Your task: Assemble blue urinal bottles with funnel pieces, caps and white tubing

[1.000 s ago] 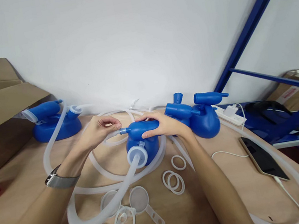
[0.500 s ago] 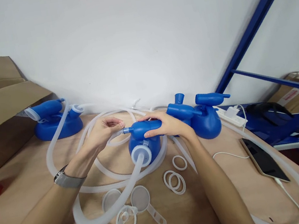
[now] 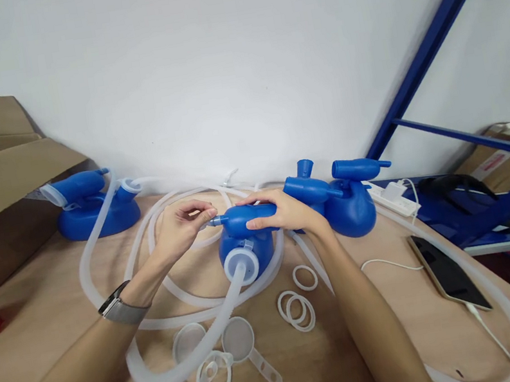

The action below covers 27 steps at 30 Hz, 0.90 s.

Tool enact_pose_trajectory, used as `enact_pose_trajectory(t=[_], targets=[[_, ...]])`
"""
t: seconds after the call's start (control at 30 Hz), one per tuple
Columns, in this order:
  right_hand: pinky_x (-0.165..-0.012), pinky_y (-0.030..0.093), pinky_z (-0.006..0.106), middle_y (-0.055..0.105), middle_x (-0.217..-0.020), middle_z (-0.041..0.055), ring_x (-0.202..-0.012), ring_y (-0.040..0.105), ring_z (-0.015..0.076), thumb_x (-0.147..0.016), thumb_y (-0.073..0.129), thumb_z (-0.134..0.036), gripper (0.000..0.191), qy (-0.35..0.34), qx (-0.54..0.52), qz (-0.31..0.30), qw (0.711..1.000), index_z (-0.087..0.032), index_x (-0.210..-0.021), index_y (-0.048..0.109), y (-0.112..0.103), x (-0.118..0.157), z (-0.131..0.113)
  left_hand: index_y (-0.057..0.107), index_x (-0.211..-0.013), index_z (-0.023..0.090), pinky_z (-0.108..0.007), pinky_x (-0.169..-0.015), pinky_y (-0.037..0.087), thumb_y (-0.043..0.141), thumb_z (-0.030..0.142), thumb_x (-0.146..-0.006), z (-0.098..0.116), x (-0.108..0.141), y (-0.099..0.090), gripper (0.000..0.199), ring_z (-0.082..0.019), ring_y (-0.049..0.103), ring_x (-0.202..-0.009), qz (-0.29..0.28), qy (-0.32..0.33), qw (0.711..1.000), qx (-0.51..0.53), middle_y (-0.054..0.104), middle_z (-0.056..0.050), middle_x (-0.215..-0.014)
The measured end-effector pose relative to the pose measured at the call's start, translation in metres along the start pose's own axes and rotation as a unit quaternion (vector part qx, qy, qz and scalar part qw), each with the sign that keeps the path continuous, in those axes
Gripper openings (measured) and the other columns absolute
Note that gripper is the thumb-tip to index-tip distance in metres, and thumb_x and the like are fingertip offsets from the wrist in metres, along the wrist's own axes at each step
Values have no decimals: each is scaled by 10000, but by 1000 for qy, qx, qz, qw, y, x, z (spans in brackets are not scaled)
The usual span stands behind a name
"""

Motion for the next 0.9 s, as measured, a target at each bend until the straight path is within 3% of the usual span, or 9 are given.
enact_pose_trajectory(t=[0.2, 0.33, 0.43, 0.7, 0.9], targets=[[-1114, 524, 491, 767, -1313, 53, -1236, 696, 336, -788, 860, -490, 550, -6, -4, -1, 1000, -275, -1287, 773, 1, -1, 3, 770, -845, 162, -302, -808, 568, 782, 438, -835, 11, -8, -9, 277, -206, 716, -855, -114, -15, 992, -60, 785, -73, -886], [-1112, 524, 496, 775, -1291, 58, -1226, 698, 335, -775, 869, -505, 567, -11, 1, 3, 1000, -279, -1286, 774, 1, -1, 3, 764, -953, 180, -303, -825, 571, 745, 456, -875, 17, -8, -13, 287, -224, 716, -938, -142, -3, 984, -105, 786, -81, -992], [-1131, 511, 501, 781, -1275, 64, -1231, 698, 337, -754, 885, -492, 564, -7, -1, 10, 1000, -269, -1262, 786, 2, -1, 2, 754, -892, 189, -289, -791, 557, 708, 416, -890, 20, -7, -11, 232, -208, 703, -890, -153, 17, 981, -121, 773, -64, -933], [-1142, 506, 518, 780, -1280, 60, -1245, 695, 345, -749, 885, -505, 542, -5, 4, 5, 1000, -279, -1234, 795, 2, 0, -1, 760, -735, 181, -282, -712, 516, 731, 394, -828, 16, -5, -8, 235, -183, 666, -750, -80, 6, 991, -104, 760, -43, -768], [-1135, 512, 504, 773, -1300, 57, -1257, 689, 344, -764, 880, -495, 558, 1, -7, 7, 1000, -277, -1268, 783, 2, -1, 1, 763, -743, 175, -296, -691, 504, 727, 426, -829, 14, -2, -6, 268, -189, 665, -720, -21, -3, 994, -109, 765, -52, -755]])
Point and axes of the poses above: each hand's wrist, its own x-axis away from the middle knuckle, its own y-axis out of the palm, z = x × y, the point moved 5 cm from there along -x, towards the middle knuckle
